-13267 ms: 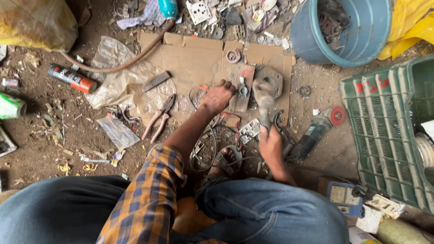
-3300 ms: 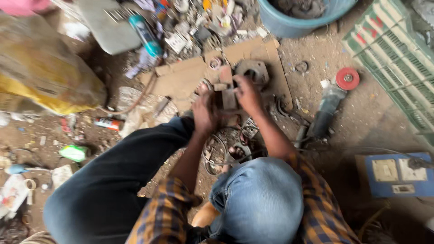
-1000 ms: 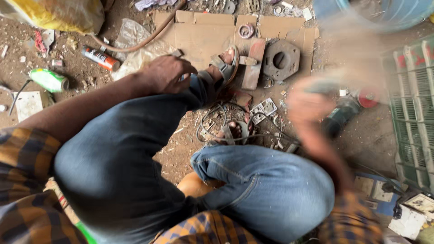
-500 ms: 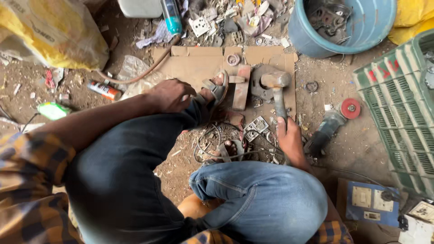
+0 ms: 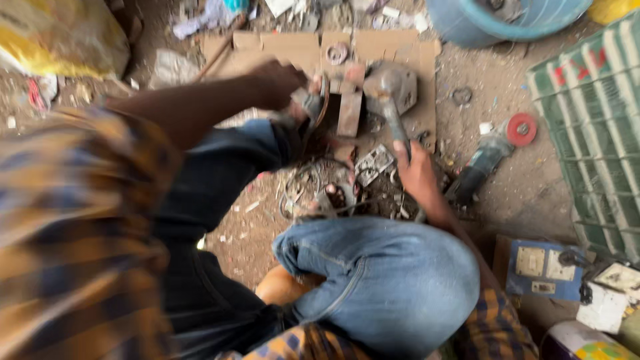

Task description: The person sits on the ground and uses an angle grinder to smooth a metal part, then uses a hammer and pliers to shape and adjust it. The person repeatedly hammers the part on a brick and inspects it throughout the process.

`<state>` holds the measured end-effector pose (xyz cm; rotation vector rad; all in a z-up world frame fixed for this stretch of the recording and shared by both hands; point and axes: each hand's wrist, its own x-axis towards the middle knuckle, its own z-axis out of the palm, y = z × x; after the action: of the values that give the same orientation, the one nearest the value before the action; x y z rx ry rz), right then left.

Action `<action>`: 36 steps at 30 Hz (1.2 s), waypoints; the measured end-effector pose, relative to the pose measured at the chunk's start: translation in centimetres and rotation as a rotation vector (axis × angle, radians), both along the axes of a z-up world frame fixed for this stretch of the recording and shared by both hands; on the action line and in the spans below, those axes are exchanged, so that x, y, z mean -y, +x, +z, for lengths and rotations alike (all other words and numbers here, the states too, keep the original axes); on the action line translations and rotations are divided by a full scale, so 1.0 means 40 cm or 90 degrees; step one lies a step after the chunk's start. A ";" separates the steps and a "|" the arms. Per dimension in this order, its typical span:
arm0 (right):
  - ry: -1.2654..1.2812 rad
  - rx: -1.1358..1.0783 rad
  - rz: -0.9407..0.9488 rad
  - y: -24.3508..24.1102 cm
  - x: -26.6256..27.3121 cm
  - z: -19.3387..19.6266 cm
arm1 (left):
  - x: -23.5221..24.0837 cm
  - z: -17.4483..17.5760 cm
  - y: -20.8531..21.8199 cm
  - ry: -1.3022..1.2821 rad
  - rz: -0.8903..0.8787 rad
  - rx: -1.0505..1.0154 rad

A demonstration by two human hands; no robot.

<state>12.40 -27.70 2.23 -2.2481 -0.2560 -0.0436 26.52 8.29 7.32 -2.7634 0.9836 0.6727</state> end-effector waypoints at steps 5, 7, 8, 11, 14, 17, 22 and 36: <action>-0.050 -0.053 -0.012 0.009 -0.045 -0.003 | -0.081 0.146 -0.119 -0.042 0.078 -0.015; -0.082 -0.052 -0.002 0.016 -0.070 -0.038 | -0.113 0.206 -0.144 -0.044 0.108 -0.014; -0.099 -0.048 0.004 0.025 -0.079 -0.054 | -0.125 0.226 -0.159 -0.042 0.122 -0.012; -0.099 -0.010 0.007 0.034 -0.080 -0.045 | -0.157 0.264 -0.189 -0.034 0.156 -0.016; -0.041 -0.186 0.028 0.063 -0.048 0.070 | -0.169 0.263 -0.217 -0.039 0.186 -0.014; -0.109 -0.028 0.048 0.100 -0.010 0.226 | -0.163 0.246 -0.220 -0.061 0.187 -0.019; -0.004 0.029 0.002 0.148 0.064 0.167 | -0.153 0.249 -0.235 -0.127 0.181 0.002; -0.003 -0.035 -0.046 0.013 0.071 -0.018 | -0.157 0.260 -0.238 -0.178 0.166 0.039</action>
<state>12.91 -30.54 1.50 -2.2594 -0.1450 -0.0205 17.00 14.58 17.70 -3.1744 0.7644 0.5117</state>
